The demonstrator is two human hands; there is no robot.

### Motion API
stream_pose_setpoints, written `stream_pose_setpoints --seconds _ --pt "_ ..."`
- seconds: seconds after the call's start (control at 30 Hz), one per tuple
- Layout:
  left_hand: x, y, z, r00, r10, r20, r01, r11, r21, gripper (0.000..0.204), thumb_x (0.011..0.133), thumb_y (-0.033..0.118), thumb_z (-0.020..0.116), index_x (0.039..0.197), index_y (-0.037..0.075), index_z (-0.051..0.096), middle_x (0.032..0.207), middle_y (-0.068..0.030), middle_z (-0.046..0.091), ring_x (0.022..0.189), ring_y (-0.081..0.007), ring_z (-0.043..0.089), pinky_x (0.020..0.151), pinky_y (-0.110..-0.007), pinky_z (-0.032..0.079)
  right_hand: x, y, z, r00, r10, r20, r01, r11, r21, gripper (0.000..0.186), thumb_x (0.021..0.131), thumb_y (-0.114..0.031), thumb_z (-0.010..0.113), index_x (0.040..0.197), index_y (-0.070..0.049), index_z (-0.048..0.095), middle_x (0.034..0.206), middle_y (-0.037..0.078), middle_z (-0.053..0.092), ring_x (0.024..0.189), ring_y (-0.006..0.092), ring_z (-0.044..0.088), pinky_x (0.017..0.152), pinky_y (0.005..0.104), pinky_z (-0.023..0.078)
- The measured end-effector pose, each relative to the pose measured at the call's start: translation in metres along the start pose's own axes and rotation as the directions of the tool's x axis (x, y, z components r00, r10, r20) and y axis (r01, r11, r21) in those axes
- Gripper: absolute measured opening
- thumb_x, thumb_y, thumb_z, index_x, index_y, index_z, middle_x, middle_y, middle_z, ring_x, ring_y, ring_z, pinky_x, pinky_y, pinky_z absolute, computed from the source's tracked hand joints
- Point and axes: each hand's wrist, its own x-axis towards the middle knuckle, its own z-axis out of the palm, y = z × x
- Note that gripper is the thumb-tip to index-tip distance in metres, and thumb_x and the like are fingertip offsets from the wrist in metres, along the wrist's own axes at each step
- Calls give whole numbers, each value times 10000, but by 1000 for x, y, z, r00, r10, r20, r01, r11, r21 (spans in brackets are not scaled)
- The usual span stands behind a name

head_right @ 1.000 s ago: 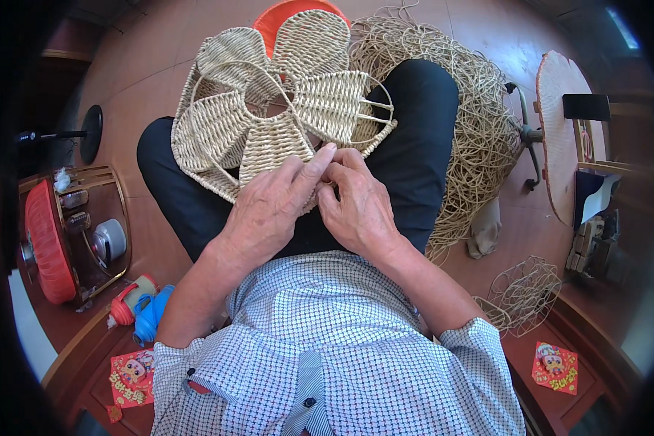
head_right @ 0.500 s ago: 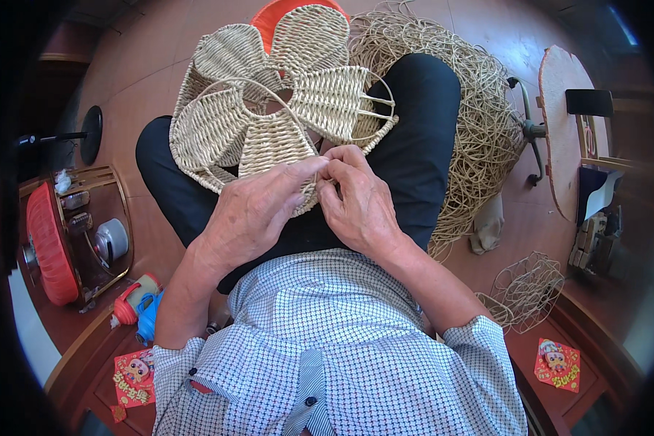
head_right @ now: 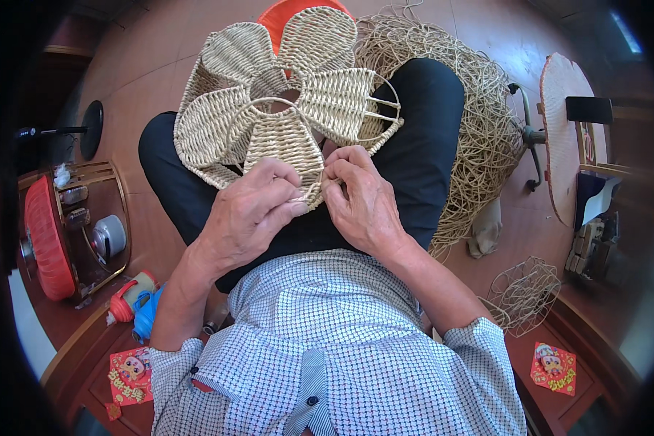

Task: Weaving a flower-shaped decorative object using straw or reed strands.

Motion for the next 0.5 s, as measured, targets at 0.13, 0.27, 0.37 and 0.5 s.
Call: stream_pose_setpoints --seconds 0.13,0.27,0.37,0.5 --pt "-17 -11 -26 900 -349 261 434 768 -470 218 1075 190 674 978 -3 700 841 -59 647 772 -158 631 736 -321 511 0 -2 2 998 -57 -34 57 998 -4 130 986 -108 627 1013 11 671 1165 151 644 1031 359 702 910 453 559" --pt "-38 -21 -44 918 -390 73 397 899 -185 337 1111 272 619 942 -10 692 780 -43 622 739 -121 569 714 -319 480 -3 -8 5 994 -56 -91 49 996 -75 108 947 -60 646 1048 -24 633 1132 151 639 987 360 698 840 470 560" --pt "-52 -23 -55 886 -463 -14 459 881 -114 309 1098 250 628 921 10 709 731 5 577 693 -79 504 643 -296 413 -6 -12 6 992 17 -125 -24 998 -51 163 927 -55 667 1089 -41 651 1139 145 643 935 349 685 820 496 556" --pt "-74 -26 -81 828 -560 -8 553 819 -152 288 1085 238 656 900 26 714 753 39 579 713 -52 487 644 -275 384 -4 -19 10 955 -226 -190 194 966 -171 213 903 -55 694 1116 -62 686 1156 116 651 917 310 673 808 465 548"
